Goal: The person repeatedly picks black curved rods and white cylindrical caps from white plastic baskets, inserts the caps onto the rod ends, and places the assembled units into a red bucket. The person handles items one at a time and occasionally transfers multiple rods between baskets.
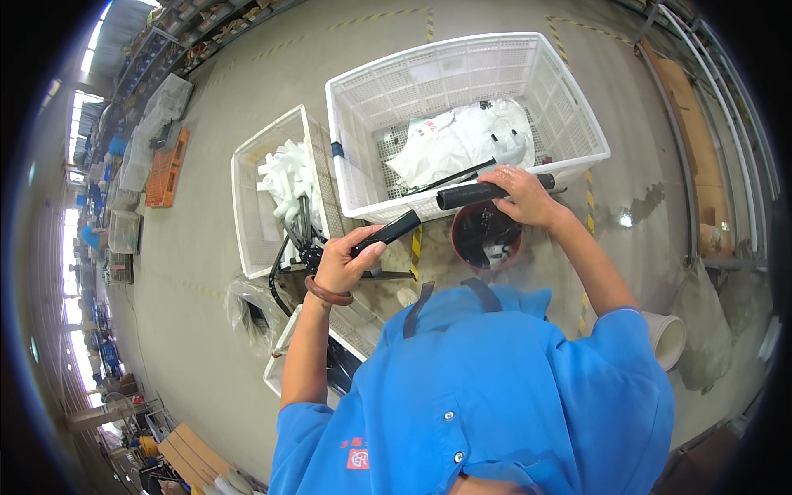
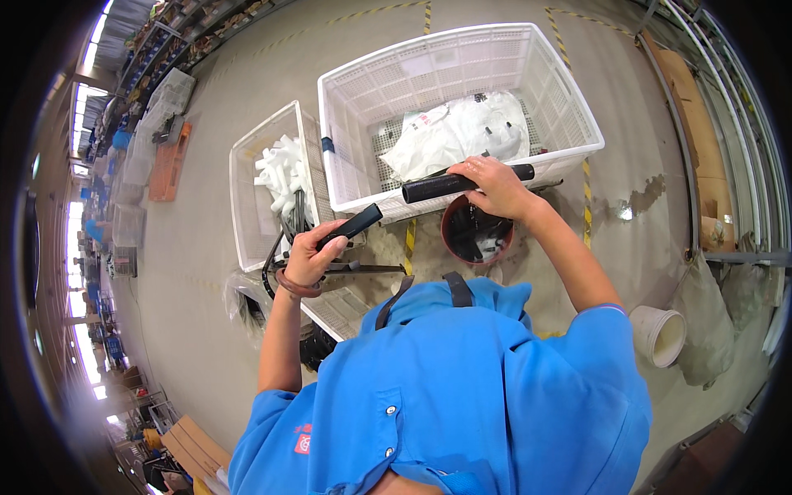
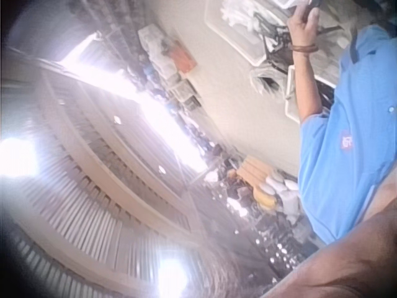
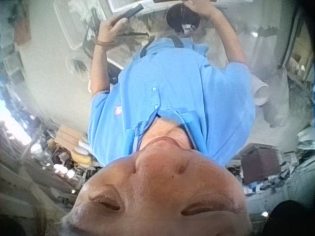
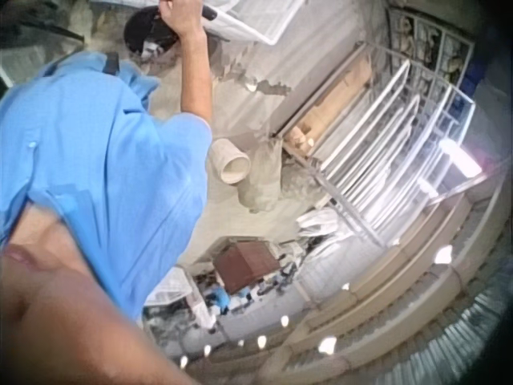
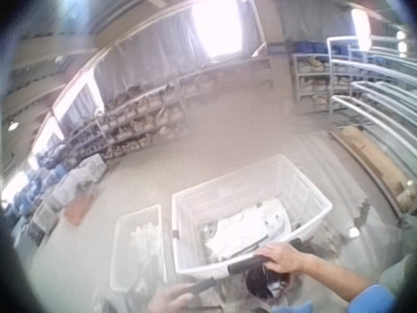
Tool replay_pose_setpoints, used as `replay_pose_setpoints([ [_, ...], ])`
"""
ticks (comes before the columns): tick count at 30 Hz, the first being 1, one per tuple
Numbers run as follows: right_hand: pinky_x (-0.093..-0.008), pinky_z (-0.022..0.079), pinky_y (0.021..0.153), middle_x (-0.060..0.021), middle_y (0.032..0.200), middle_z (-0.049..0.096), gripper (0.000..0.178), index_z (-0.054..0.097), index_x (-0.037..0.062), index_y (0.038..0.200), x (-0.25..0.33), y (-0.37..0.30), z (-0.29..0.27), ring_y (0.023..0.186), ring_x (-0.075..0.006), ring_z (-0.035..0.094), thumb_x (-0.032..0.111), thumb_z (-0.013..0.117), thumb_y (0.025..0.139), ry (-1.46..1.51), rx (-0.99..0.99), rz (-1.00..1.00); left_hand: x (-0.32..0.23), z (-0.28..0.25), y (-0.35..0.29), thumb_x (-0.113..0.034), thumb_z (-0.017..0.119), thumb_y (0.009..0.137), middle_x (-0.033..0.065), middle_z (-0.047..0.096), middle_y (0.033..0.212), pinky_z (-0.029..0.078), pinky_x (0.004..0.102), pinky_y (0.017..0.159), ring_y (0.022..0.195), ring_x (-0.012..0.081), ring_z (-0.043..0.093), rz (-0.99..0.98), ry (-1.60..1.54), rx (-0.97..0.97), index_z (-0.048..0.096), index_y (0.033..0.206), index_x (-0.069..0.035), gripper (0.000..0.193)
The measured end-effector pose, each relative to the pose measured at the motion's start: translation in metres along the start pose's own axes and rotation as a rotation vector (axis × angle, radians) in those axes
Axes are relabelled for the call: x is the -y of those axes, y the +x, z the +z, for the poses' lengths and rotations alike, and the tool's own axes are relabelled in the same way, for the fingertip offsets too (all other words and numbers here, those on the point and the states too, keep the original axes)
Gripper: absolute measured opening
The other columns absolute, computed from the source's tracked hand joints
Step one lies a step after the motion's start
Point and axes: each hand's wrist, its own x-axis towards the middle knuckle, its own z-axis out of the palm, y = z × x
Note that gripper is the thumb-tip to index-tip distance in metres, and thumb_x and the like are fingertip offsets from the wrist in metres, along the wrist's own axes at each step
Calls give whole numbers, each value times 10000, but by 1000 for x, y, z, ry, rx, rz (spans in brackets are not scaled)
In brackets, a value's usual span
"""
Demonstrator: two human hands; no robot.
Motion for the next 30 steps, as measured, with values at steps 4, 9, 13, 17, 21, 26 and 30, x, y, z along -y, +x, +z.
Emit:
replay_pose_setpoints([
  [4,-424,484,876,-121,1068,621,475,581,107,1192,-1,2,9,1017,-342,589,43,665,728,32,20,-8,3,-2,-8,-199,692,908,34,668,783,481,238,623,637,77,583,21,22,-20,668,1171,-14,322],
  [9,-422,495,845,-119,1049,617,472,584,104,1184,0,9,19,987,-339,595,38,667,724,98,40,10,7,-5,-15,-210,696,906,20,651,747,471,240,607,624,71,556,-6,-10,-32,670,1172,-23,326],
  [13,-419,498,831,-119,1023,615,461,591,105,1175,7,14,20,967,-336,598,38,669,725,82,32,-52,10,-5,-15,-220,699,906,19,641,728,464,238,595,622,65,548,-23,20,-33,669,1176,-27,333],
  [17,-409,506,787,-110,986,615,489,590,120,1206,21,20,18,915,-323,610,75,704,733,103,25,-125,11,3,-12,-234,704,905,33,635,704,458,238,579,603,72,554,-24,43,-43,665,1174,-29,341],
  [21,-388,515,702,-88,910,619,578,562,159,1315,36,24,18,806,-303,627,228,761,777,86,40,-158,7,17,-9,-253,703,907,86,660,712,477,274,578,589,121,599,-3,106,-77,668,1149,-25,335],
  [26,-380,511,674,-97,892,638,519,551,139,1338,44,33,7,756,-289,635,322,699,875,221,263,-199,-6,29,-8,-269,705,902,125,695,759,499,304,581,619,200,667,36,152,-28,665,1117,-20,331],
  [30,-333,475,566,-74,826,645,441,560,68,1298,48,47,-22,604,-200,606,313,638,940,649,714,-32,-18,36,-13,-270,709,889,110,679,718,511,322,578,620,238,676,158,171,18,677,1083,-46,298],
])
